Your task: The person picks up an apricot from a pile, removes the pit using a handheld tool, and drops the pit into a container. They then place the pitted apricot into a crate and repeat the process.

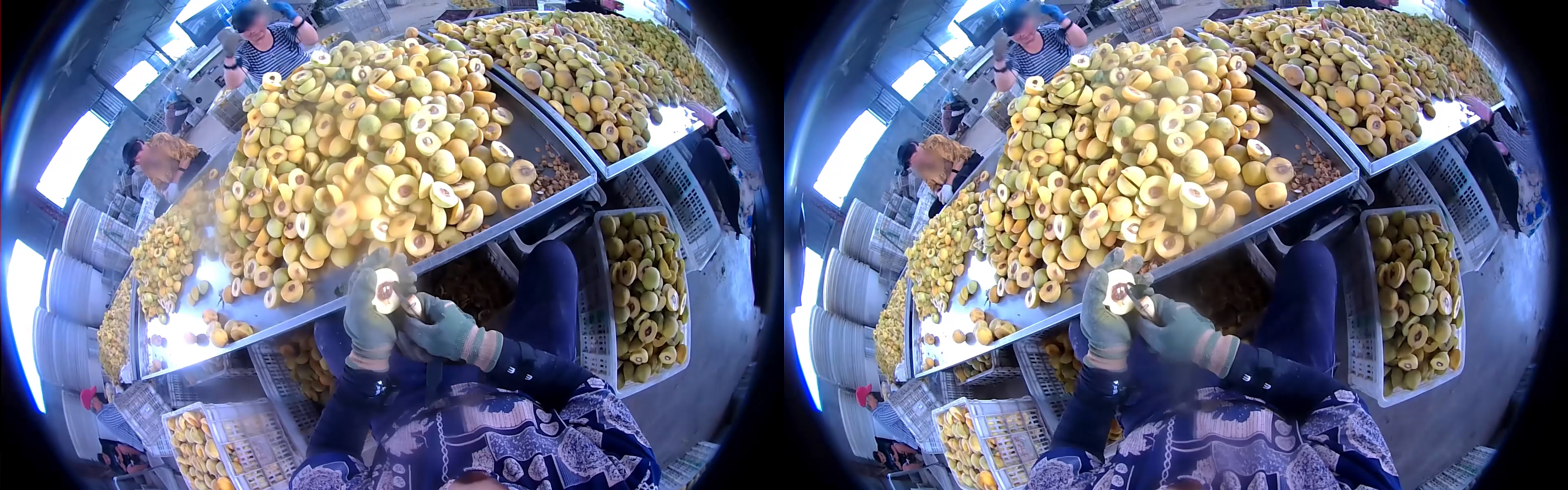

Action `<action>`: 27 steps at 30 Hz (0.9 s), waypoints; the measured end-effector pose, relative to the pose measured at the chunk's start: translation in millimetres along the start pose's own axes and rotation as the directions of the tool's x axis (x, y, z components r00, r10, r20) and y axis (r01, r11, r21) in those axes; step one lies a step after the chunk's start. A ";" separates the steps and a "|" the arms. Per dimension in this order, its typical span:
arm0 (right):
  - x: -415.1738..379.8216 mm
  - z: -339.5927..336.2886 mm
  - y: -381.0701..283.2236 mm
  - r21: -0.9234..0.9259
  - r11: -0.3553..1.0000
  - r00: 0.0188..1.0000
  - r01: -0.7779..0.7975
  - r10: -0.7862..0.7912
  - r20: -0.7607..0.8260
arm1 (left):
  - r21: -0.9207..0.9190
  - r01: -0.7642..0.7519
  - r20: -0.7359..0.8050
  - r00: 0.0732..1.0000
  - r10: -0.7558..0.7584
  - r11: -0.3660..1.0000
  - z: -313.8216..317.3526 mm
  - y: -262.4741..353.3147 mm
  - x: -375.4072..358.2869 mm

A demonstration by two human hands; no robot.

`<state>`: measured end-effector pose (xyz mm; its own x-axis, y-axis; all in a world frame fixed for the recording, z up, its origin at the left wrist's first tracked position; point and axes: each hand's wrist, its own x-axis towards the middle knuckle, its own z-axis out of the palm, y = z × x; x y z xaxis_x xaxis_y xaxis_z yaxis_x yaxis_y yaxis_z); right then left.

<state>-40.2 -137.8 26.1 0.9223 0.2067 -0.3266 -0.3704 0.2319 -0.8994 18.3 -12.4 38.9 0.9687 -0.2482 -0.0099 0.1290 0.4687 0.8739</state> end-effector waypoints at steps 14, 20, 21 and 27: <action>-13.9 -4.1 4.5 -0.409 0.861 0.937 0.302 -0.348 -0.040 | 0.024 -0.119 -0.009 0.993 0.119 0.993 17.9 -7.2 -13.4; -6.4 1.1 22.1 -0.328 0.868 0.908 0.372 -0.414 -0.065 | -0.081 -0.143 0.005 0.990 0.144 0.986 23.3 -6.9 -18.4; -8.8 2.0 17.7 -0.301 0.872 0.904 0.387 -0.423 -0.063 | -0.068 -0.152 -0.011 0.988 0.152 0.986 24.4 -6.9 -20.2; -6.5 -0.4 25.1 -0.418 0.860 0.938 0.291 -0.344 -0.054 | -0.069 -0.147 -0.027 0.989 0.146 0.987 17.2 -16.2 -16.6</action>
<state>-55.5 -133.8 5.5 0.9980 0.0626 -0.0128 -0.0040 -0.1375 -0.9905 -3.6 -30.5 33.3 0.9824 -0.1545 0.1046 -0.0007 0.5575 0.8301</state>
